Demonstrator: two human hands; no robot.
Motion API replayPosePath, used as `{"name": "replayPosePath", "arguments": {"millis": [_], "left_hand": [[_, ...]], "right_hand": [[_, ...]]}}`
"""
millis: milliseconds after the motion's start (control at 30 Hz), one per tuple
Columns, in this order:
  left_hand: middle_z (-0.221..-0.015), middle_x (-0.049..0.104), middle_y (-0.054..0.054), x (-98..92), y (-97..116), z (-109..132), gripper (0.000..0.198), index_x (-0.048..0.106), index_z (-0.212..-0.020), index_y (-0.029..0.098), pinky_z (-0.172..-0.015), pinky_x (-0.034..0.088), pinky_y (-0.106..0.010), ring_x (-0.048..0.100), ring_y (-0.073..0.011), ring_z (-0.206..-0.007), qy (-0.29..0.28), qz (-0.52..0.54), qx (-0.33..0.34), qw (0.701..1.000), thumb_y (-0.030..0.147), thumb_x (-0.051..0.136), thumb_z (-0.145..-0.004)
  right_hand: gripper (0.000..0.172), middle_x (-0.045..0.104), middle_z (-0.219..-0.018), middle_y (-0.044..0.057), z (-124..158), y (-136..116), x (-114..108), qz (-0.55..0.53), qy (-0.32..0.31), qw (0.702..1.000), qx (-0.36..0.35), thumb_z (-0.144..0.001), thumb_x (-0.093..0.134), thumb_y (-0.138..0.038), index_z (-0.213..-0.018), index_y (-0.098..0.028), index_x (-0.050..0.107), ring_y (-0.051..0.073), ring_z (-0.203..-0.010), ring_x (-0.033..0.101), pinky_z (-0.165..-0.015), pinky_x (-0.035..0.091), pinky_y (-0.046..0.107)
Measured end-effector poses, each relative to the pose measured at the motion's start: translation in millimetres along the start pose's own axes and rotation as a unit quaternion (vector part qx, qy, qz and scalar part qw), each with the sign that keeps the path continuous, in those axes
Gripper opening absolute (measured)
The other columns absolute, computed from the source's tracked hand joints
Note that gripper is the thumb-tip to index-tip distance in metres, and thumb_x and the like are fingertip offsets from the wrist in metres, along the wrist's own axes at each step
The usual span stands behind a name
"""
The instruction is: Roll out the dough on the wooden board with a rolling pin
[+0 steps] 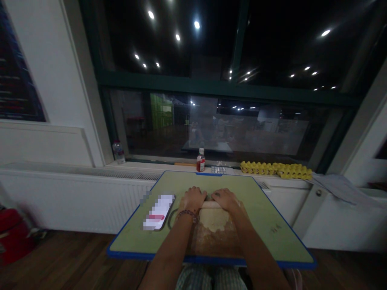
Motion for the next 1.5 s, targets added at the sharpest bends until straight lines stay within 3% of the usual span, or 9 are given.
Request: {"name": "replayPosePath", "arguments": {"millis": [333, 867, 1267, 1500], "left_hand": [[-0.12, 0.067, -0.015, 14.1, -4.0, -18.1, 0.046, 0.07, -0.109, 0.015, -0.093, 0.048, -0.038, 0.06, -0.0279, -0.114, 0.016, 0.029, -0.038, 0.999, 0.045, 0.039, -0.092], [-0.118, 0.068, -0.015, 18.3, -8.0, -32.5, 0.041, 0.071, -0.104, 0.014, -0.093, 0.047, -0.034, 0.061, -0.0265, -0.114, 0.035, 0.065, -0.04, 0.996, 0.04, 0.042, -0.09], [-0.119, 0.068, -0.014, 16.2, -7.5, -30.7, 0.041, 0.071, -0.105, 0.015, -0.093, 0.047, -0.034, 0.061, -0.0263, -0.114, 0.031, 0.059, -0.045, 0.997, 0.039, 0.042, -0.091], [-0.118, 0.067, -0.015, 7.8, -2.3, -17.3, 0.042, 0.07, -0.11, 0.014, -0.094, 0.045, -0.035, 0.059, -0.0265, -0.114, 0.027, 0.045, -0.04, 0.998, 0.038, 0.04, -0.093]], "right_hand": [[0.041, 0.069, -0.124, 0.005, -12.6, 5.6, 8.8, -0.009, 0.004, 1.0, 0.0, -0.092, 0.044, -0.046, -0.115, -0.026, 0.072, 0.022, -0.119, 0.056, -0.099, 0.039, 0.032], [0.042, 0.07, -0.122, 0.005, -26.0, 8.3, 7.9, 0.001, 0.005, 1.0, 0.005, -0.093, 0.042, -0.046, -0.112, -0.026, 0.073, 0.023, -0.118, 0.057, -0.095, 0.041, 0.03], [0.042, 0.069, -0.124, 0.005, -24.0, 7.9, 7.7, 0.003, -0.007, 1.0, -0.002, -0.093, 0.042, -0.045, -0.115, -0.026, 0.072, 0.022, -0.12, 0.055, -0.098, 0.039, 0.029], [0.044, 0.066, -0.128, 0.007, -12.3, 4.8, 2.6, 0.014, -0.014, 1.0, 0.008, -0.094, 0.042, -0.046, -0.121, -0.025, 0.069, 0.023, -0.122, 0.053, -0.1, 0.037, 0.032]]}}
Point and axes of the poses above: each hand's wrist, its own z-axis away from the middle knuckle, its own x-axis out of the palm, y = z × x, the point moved 1 cm from there along -z, towards the middle knuckle
